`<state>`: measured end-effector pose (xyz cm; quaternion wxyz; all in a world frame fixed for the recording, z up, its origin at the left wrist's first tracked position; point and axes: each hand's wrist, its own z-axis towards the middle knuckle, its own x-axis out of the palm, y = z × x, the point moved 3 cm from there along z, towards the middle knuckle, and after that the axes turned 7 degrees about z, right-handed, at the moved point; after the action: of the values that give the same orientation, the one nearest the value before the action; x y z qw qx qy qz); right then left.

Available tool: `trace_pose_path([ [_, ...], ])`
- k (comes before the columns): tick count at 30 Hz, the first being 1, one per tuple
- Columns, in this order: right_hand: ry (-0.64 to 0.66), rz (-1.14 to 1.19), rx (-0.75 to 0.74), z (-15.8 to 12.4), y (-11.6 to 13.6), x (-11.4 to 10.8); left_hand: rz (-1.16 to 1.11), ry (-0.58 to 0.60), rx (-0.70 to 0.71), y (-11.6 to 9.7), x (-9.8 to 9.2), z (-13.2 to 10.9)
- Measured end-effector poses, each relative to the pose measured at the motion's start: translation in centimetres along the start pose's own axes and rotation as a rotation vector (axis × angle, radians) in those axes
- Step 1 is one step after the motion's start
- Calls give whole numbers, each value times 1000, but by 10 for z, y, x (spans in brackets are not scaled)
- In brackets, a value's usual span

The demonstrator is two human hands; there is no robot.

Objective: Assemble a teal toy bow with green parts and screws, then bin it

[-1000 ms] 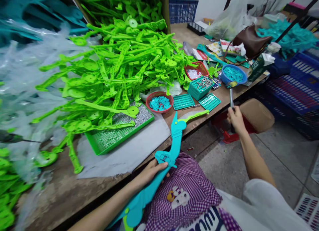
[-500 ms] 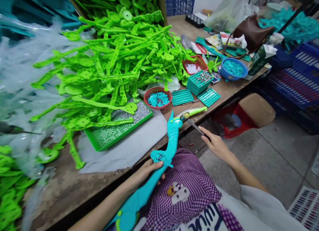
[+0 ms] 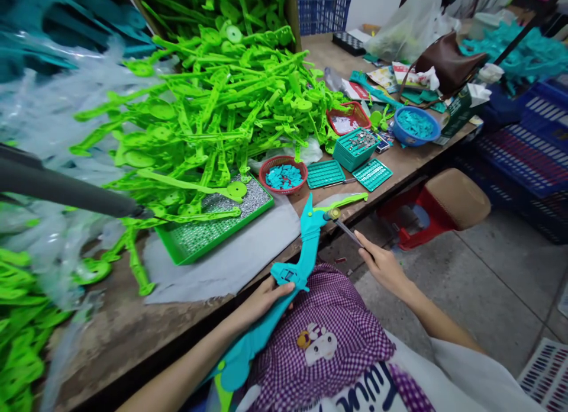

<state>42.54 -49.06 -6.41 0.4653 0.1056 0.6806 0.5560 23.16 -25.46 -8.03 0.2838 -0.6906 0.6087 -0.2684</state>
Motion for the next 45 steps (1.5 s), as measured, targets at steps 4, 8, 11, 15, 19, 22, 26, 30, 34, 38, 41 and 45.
trace_pose_path([
  [4, 2, -15, -3, -6, -5, 7, -7, 7, 6, -1, 1, 0],
  [8, 45, -38, 15, -4, -6, 11, -29, 31, -26, -2, 2, -1],
  [11, 46, -86, 16, -1, -2, 8, -42, 37, -41, -3, 1, -1],
  [15, 57, -162, -15, -2, 4, 5, -36, 23, -47, -3, -2, -2],
  [19, 60, -263, -28, -2, 3, 7, -41, 39, -25, -4, -3, -2],
  [22, 89, -324, -20, -1, 3, 8, -14, 28, -21, -4, -4, -1],
  [26, 6, -240, -99, 0, 10, 3, 4, 24, -26, -4, -5, 0],
  [30, -16, -222, -81, -1, 9, 9, 16, 14, -27, -4, -5, -1],
  [34, 90, -197, 24, -1, 1, 19, 12, -13, -38, -3, -5, -2],
  [38, -47, -87, 45, 0, 0, 9, -11, -18, -35, -1, -4, -1],
  [41, -89, -92, 86, 5, 0, 0, -7, -18, -41, 1, -5, 1],
  [45, -111, -126, 31, 13, 6, -4, -11, 11, -65, 2, -6, 0],
])
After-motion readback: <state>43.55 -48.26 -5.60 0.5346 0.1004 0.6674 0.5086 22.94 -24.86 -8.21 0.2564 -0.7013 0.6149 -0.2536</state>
